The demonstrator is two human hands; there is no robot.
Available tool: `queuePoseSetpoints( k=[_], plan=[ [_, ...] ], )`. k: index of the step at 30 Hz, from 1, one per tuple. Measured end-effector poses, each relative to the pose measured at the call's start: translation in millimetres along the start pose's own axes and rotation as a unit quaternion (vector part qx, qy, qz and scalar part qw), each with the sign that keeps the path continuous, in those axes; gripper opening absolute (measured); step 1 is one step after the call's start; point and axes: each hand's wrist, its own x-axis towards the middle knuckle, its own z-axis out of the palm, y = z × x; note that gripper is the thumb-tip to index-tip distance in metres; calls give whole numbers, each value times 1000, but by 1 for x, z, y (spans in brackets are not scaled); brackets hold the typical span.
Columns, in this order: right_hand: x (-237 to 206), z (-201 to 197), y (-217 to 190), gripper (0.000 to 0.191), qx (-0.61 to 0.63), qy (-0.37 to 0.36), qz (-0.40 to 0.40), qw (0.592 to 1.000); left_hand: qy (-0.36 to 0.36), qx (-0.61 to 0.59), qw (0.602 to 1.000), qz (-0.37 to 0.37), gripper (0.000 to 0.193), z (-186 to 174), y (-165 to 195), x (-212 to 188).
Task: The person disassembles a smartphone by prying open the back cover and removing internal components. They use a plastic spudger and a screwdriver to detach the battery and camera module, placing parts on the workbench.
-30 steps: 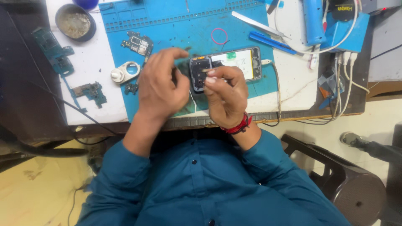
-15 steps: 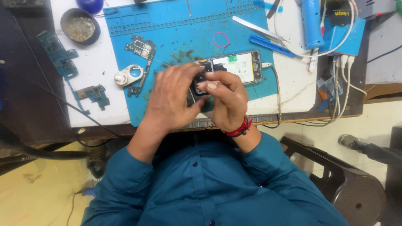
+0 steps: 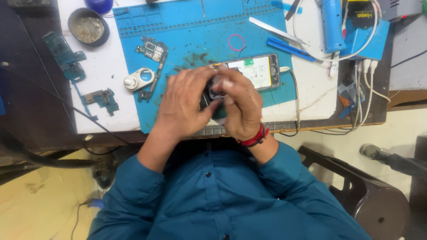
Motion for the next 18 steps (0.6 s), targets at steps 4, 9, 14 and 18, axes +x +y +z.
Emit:
queuePoseSetpoints(
  k=[4,9,14,18],
  plan=[
    [-1,-3,1,33,-75,6,-14,997,-5,-2,1000,-8,59,0,0,1],
    [-3,-5,-1,32,-20,-7,-2,1000,-4,-1,1000,-10,59,-1,0,2],
    [0,-4,-2,34,28,-1,29,999,-2,-8,1000,-12,60,-1,1,3],
    [3,-4,-4,33,-35,2,2,999,-6,-7,1000,-17,60,-2,2,2]
  ],
)
